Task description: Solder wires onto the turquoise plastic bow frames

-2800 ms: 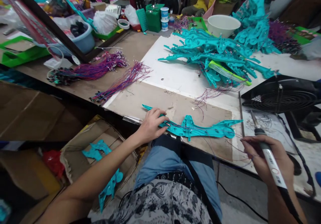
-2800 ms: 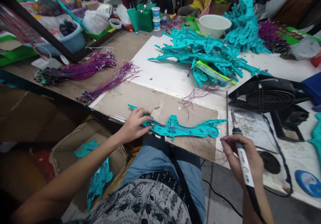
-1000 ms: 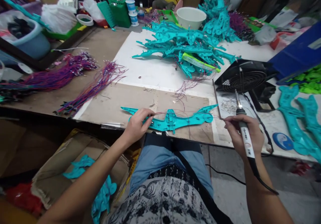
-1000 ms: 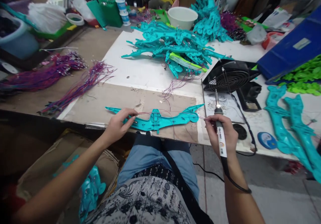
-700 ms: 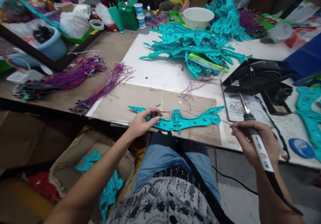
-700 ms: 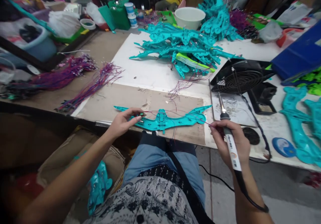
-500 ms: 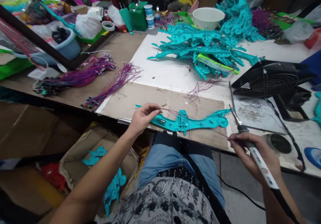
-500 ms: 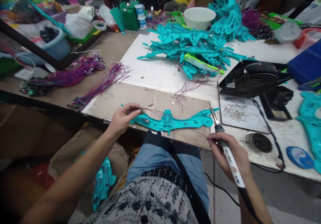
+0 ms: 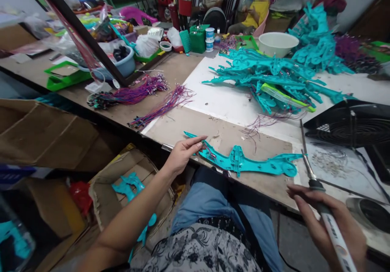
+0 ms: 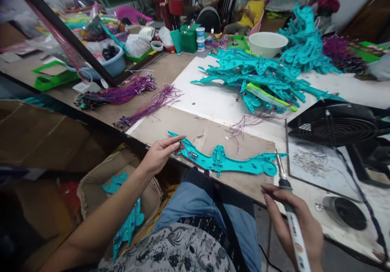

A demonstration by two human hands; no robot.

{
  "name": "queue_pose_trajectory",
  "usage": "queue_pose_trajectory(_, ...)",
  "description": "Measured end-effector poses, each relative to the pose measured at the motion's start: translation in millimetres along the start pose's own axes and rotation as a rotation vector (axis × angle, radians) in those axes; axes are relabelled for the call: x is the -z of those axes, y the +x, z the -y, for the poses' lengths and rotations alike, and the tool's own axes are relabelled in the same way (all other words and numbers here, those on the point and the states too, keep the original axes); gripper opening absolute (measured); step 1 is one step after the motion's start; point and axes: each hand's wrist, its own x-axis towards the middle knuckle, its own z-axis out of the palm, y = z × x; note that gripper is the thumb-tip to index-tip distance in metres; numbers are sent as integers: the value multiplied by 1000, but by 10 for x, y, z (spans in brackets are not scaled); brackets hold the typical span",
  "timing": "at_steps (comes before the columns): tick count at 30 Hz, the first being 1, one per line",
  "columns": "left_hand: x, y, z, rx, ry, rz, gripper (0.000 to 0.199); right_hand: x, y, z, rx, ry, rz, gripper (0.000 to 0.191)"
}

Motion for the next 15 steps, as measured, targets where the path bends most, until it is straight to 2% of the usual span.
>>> queue_pose_trajectory(4, -99, -18, -54, -14, 59, 68, 37, -476, 233, 326, 81, 203, 45, 19)
queue_pose_trajectory(9, -249, -3, -88, -12, -35, 230, 52, -1054, 520, 695, 155, 464, 267, 18)
queue_pose_trajectory(12, -298, 3, -91, 19, -68, 289, 57, -1238, 618, 769, 168, 566, 346, 19)
queue_pose_trajectory(15, -317, 2, -74, 39, -86, 303, 58, -1308, 652, 758, 203, 588, 355, 22)
